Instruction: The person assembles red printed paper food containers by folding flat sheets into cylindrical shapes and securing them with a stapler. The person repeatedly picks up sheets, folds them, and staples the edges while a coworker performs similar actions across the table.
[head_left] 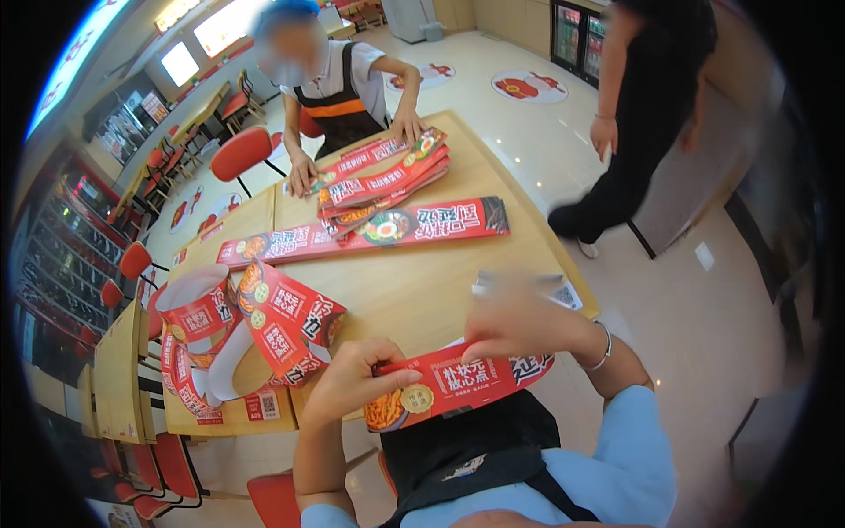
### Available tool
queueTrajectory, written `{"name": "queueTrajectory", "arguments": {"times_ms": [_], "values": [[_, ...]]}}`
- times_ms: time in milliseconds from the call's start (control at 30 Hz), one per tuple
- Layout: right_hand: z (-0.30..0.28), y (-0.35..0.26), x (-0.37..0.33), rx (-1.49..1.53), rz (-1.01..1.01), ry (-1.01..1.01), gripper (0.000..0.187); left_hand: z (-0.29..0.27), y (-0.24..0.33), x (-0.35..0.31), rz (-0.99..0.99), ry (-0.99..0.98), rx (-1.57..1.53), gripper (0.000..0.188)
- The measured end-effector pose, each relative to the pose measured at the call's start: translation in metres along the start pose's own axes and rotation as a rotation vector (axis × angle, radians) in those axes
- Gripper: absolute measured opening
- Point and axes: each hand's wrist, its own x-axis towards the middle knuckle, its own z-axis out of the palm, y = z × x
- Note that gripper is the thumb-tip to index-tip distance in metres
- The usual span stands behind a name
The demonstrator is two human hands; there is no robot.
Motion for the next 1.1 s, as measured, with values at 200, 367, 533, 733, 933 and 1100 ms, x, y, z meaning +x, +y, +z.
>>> {"name": "queueTrajectory", "arguments": {"times_ms": [200,367,533,733,933,1100], "values": [[0.004,-0.011,0.011,-0.044,-0.168,-0.085,0.022,0.03,0.025,0.015,0.163,-0.009,0.039,0.047],[0.003,-0.021,0.008,-0.216,-0.248,0.602,0.018,0.039,0.014,0.02,0.113,0.045,-0.251,0.037],[0.025,-0.004,-0.027,0.008,-0.03,0.901,0.053,0.054,0.025,0.016,0.309,0.594,-0.689,0.041],[0.083,0.001,-0.027,0.661,0.031,0.77,0.063,0.089,0.021,0.029,0.357,0.55,-0.466,0.047],[0.091,0.004,-0.028,0.869,0.02,1.098,0.045,0.111,0.022,0.037,0.329,0.546,-0.497,0.055],[0.06,0.013,-0.045,0.527,0.008,0.909,0.032,0.119,0.019,0.041,0.326,0.518,-0.477,0.06]]}}
